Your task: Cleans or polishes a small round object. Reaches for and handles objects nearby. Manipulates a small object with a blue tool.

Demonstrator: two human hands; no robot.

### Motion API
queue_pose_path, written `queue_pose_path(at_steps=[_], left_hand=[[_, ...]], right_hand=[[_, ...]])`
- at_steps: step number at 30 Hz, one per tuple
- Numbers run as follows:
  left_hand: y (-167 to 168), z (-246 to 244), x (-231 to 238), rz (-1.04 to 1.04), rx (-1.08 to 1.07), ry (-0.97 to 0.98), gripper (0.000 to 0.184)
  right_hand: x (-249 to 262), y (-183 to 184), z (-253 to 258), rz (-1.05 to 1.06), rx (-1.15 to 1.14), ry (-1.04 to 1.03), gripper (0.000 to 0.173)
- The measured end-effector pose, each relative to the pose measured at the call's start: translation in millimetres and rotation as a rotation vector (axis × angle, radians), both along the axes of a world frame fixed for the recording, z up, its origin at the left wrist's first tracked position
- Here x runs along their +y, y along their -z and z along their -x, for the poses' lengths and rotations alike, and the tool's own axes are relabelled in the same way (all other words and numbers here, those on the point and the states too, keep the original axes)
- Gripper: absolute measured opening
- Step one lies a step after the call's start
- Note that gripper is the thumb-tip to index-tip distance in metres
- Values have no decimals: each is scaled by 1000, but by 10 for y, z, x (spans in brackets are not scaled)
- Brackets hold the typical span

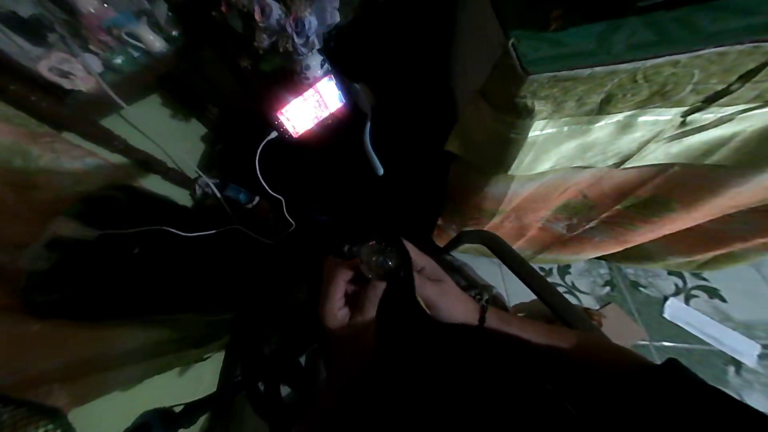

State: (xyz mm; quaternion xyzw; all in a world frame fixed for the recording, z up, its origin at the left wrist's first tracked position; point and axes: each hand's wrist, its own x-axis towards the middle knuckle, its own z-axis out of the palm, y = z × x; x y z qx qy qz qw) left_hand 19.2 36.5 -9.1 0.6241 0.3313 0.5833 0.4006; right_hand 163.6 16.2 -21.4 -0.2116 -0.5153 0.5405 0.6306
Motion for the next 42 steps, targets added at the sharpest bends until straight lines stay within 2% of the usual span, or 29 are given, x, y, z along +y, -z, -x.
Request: queue_pose_path(at_steps=[5,9,11,15,20,27,30,33,36,38,39,42], left_hand=[[54,97,48,-127,36,-16,24],[16,145,54,-169,103,-40,44],[-26,181,72,-168,166,16,54],[-60,202,86,-86,165,177,59],[-28,150,57,-53,152,154,50],[-14,282,144,-257,389,215,53],[-35,295,168,-221,367,236,51],[-64,243,143,-39,182,205,42],[-96,253,137,145,24,184,38],[-84,267,132,178,-8,187,39],[-80,257,122,177,-14,184,40],[-88,197,75,164,26,112,37]], right_hand=[[-41,27,-10,-8,-45,25,45],[-81,47,-44,33,-71,43,49],[-101,49,-56,72,-52,54,48],[-77,75,-23,65,-49,142,42],[-51,111,31,100,-30,277,30],[51,-117,-210,475,-77,6,22],[45,-115,-179,423,-64,40,23],[-14,-64,-86,332,91,118,26],[-28,0,-64,286,296,72,27],[-27,49,-91,255,346,30,26],[-29,70,-97,205,312,46,24],[-32,60,-98,-57,22,194,21]])
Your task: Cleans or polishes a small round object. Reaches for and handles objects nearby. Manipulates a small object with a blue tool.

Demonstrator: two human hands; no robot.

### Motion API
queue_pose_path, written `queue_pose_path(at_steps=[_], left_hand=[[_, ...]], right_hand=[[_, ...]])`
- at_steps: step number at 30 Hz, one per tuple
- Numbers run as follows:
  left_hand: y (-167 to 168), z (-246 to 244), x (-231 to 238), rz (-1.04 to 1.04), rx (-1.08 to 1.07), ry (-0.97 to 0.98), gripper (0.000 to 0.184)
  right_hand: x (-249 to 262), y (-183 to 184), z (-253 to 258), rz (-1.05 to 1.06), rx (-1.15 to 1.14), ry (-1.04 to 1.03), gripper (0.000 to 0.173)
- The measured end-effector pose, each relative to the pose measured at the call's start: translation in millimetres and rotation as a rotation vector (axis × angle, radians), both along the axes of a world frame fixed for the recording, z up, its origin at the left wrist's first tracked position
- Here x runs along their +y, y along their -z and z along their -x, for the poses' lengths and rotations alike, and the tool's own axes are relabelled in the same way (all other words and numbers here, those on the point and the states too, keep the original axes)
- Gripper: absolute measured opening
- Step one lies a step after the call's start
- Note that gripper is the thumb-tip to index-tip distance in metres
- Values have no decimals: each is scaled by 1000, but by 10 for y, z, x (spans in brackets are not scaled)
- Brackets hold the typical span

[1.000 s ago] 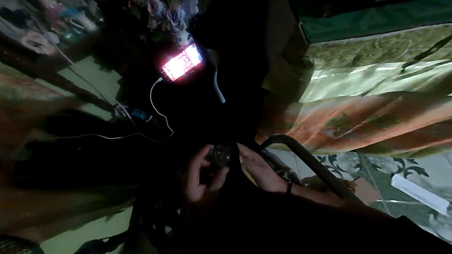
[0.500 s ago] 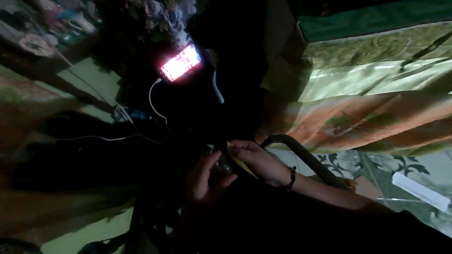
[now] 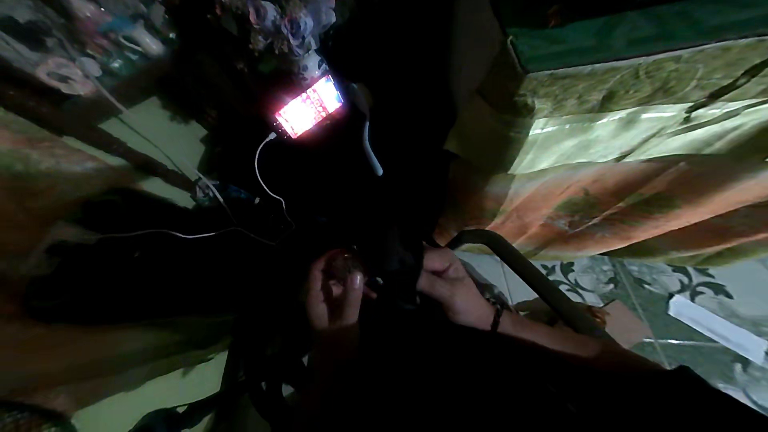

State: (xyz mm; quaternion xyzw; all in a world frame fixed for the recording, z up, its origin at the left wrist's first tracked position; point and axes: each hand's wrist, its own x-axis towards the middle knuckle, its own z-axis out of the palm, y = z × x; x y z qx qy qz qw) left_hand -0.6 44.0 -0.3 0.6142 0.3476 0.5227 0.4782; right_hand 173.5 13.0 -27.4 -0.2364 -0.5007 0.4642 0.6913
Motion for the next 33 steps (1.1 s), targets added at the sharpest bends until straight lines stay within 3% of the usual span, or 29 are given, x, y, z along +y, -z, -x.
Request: queue_pose_path(at_steps=[2,5,12,14,17,23,26,29,33], left_hand=[[7,-50,-30,-46,74,-52,34],[28,-75,-54,-36,81,-73,35],[39,100,-7,-114,22,58,40],[28,121,-1,-121,-9,128,41],[63,132,73,-254,40,173,44],[7,197,198,-509,320,276,42],[102,143,160,-466,285,251,49],[218,-11,38,-356,141,55,60],[118,-95,-51,-92,-126,-84,46]], right_hand=[[17,-5,16,-108,-113,76,19],[0,-28,27,-53,-115,147,17],[110,-56,-153,371,340,98,19],[95,-17,-160,375,263,9,26],[-25,-52,-56,330,-28,-116,32],[-83,-20,33,394,-45,-284,42],[-80,-16,136,435,39,-218,36],[-93,-44,231,412,140,-179,26],[-84,-67,184,447,39,-95,33]])
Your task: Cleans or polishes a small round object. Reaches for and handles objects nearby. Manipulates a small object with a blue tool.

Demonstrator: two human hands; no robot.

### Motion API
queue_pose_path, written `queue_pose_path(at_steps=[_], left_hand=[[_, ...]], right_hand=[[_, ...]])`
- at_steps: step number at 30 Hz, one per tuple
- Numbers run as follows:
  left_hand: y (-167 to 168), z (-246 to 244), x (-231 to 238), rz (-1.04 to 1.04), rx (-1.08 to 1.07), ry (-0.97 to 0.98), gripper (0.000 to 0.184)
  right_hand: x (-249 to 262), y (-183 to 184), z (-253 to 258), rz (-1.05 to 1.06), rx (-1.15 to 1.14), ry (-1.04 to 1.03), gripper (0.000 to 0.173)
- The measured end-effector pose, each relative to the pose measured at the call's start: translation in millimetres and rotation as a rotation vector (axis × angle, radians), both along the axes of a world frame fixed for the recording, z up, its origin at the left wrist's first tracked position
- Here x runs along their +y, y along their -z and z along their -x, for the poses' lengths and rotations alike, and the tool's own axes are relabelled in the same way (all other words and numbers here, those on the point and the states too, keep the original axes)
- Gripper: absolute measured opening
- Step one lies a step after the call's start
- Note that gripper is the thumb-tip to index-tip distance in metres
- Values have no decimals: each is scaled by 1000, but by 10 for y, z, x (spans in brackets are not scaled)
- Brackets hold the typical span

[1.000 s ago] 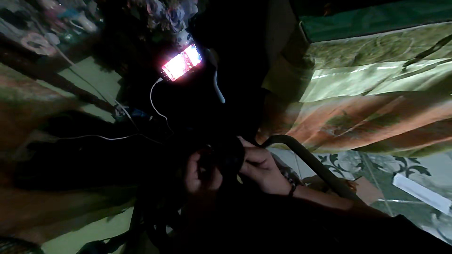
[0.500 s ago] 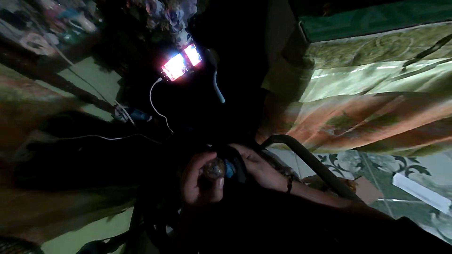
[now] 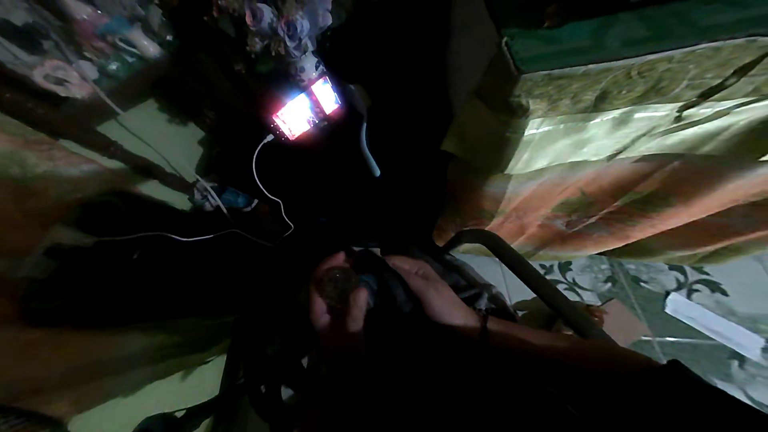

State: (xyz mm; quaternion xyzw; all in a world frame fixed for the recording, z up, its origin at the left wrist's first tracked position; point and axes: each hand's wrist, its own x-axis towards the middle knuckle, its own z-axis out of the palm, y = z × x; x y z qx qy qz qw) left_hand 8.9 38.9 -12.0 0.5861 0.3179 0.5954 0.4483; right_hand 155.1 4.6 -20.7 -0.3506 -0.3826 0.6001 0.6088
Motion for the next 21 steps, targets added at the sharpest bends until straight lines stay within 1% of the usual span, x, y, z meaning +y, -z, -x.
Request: queue_pose_path(at_steps=[2,3,5,6,7,8,9,10,12,13,14,16,17,18,19,20,21], left_hand=[[-12,63,57,60,-115,40,52],[-11,110,86,95,-165,79,57],[-22,191,113,185,-223,154,63],[-28,218,112,222,-213,170,61],[-29,234,101,249,-181,171,56],[-33,234,80,270,-123,162,53],[-31,223,57,273,-57,154,51],[-27,208,36,256,18,154,51],[-35,166,6,175,160,162,54],[-25,149,-1,127,214,161,56],[-15,130,-8,87,255,146,54],[-10,75,-34,42,286,66,48],[-10,54,-35,16,297,32,53],[-22,49,-28,-4,311,34,66],[-42,33,-20,-22,345,8,76],[-72,18,-22,-31,387,-16,82],[-97,12,-34,-43,422,-12,84]], right_hand=[[11,23,-42,-13,-25,42,31],[11,18,-81,3,22,64,33],[5,-29,-174,73,200,104,39],[11,-67,-219,125,276,130,39],[18,-96,-264,138,299,144,38],[30,-101,-301,81,285,141,37],[51,-86,-328,-34,220,126,35],[83,-66,-347,-174,97,112,34],[152,-55,-338,-412,-219,105,28],[175,-57,-312,-482,-328,90,25],[187,-59,-274,-522,-415,82,26],[200,-43,-208,-551,-594,95,34],[203,-29,-189,-548,-672,112,37],[200,-19,-177,-526,-733,128,40],[193,-10,-165,-494,-783,138,42],[181,-10,-151,-453,-825,136,44],[165,-17,-136,-410,-859,123,45]])
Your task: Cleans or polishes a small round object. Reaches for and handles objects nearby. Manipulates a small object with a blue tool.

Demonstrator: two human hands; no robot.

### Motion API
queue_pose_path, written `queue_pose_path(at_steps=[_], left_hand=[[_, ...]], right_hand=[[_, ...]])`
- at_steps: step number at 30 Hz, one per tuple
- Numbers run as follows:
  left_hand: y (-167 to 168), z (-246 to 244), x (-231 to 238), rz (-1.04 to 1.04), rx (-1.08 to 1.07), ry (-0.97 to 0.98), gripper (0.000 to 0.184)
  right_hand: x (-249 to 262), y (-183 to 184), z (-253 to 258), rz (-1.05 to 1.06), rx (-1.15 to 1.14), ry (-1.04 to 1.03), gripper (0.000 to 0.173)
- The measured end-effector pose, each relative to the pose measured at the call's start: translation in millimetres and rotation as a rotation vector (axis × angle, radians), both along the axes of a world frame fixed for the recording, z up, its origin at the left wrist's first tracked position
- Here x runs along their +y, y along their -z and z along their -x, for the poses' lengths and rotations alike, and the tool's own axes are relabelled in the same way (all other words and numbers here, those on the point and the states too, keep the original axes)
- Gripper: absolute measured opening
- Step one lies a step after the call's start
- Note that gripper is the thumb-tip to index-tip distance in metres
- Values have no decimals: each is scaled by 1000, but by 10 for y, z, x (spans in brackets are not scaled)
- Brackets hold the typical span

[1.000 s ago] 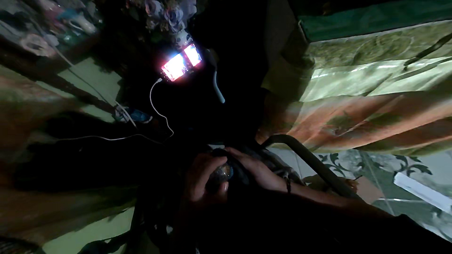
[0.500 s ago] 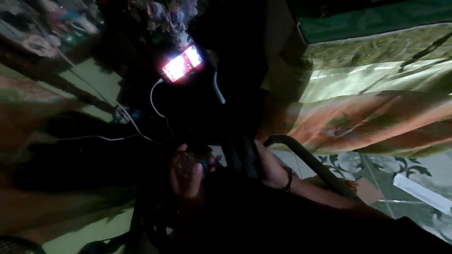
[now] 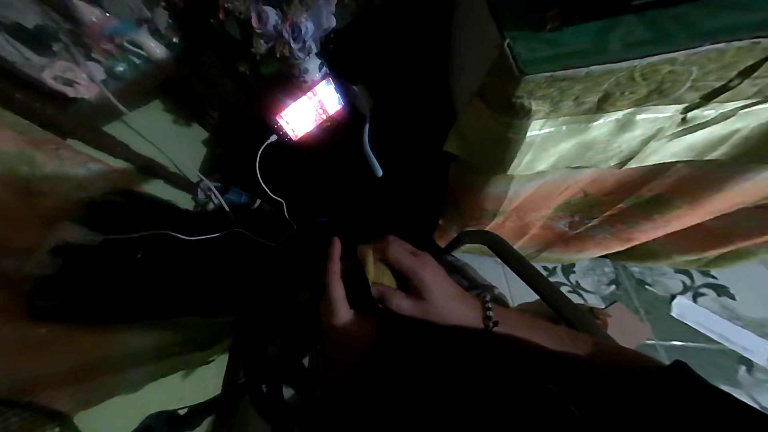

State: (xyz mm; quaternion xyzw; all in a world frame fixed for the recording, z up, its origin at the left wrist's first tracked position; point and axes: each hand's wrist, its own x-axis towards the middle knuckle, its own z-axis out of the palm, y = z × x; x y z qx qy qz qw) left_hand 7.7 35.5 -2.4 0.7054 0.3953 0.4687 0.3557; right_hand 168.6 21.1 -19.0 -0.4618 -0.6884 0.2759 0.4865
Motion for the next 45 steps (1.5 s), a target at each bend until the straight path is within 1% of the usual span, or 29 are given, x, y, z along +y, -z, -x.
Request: queue_pose_path(at_steps=[2,4,6,8,10,11,13,16,18,20,23,24,26,28,30,32,34,36,38,40,44,45], left_hand=[[-16,-11,-38,-35,37,51,81],[2,-18,-60,-79,50,78,82],[35,-19,-73,-103,52,81,84],[77,-25,-84,-72,-28,82,82],[138,-25,-78,-79,-103,47,70],[159,-11,-73,-95,-107,30,64],[179,18,-56,-115,-103,4,55],[92,12,-41,-46,-151,-43,46],[55,0,-44,-14,-150,-60,41],[73,-10,-64,-56,-82,-75,37],[114,-6,-60,-219,55,-97,31],[111,1,-53,-260,98,-94,30],[111,9,-57,-315,193,-96,29],[123,18,-70,-321,230,-72,31],[149,38,-76,-306,207,-22,34],[179,63,-57,-248,99,36,40],[166,57,-24,-154,-83,61,50],[106,54,11,-51,-246,75,53],[32,63,24,-14,-286,36,53],[-24,71,24,5,-295,27,52],[-64,74,3,112,-338,82,43],[-64,80,-2,144,-337,104,41]], right_hand=[[-19,-14,33,60,-53,24,44],[-17,-2,40,63,-55,38,42],[11,26,21,31,47,44,43],[38,11,0,34,216,23,42],[43,-45,-10,123,363,-2,35],[39,-53,-4,144,409,-9,33],[13,-7,30,73,424,-9,36],[13,151,79,-174,273,9,48],[17,189,100,-232,158,33,52],[10,169,119,-224,56,73,55],[-10,100,121,-150,-94,134,60],[-12,87,114,-108,-106,142,60],[-13,82,97,7,-37,122,58],[4,64,63,124,134,76,52],[29,21,24,233,364,19,42],[51,19,6,290,528,-31,35],[35,59,19,223,566,-51,31],[-3,143,66,64,506,-29,32],[-24,259,125,-88,457,-15,35],[-26,327,172,-189,427,11,36],[-4,293,164,-345,303,32,32],[10,263,143,-362,272,28,34]])
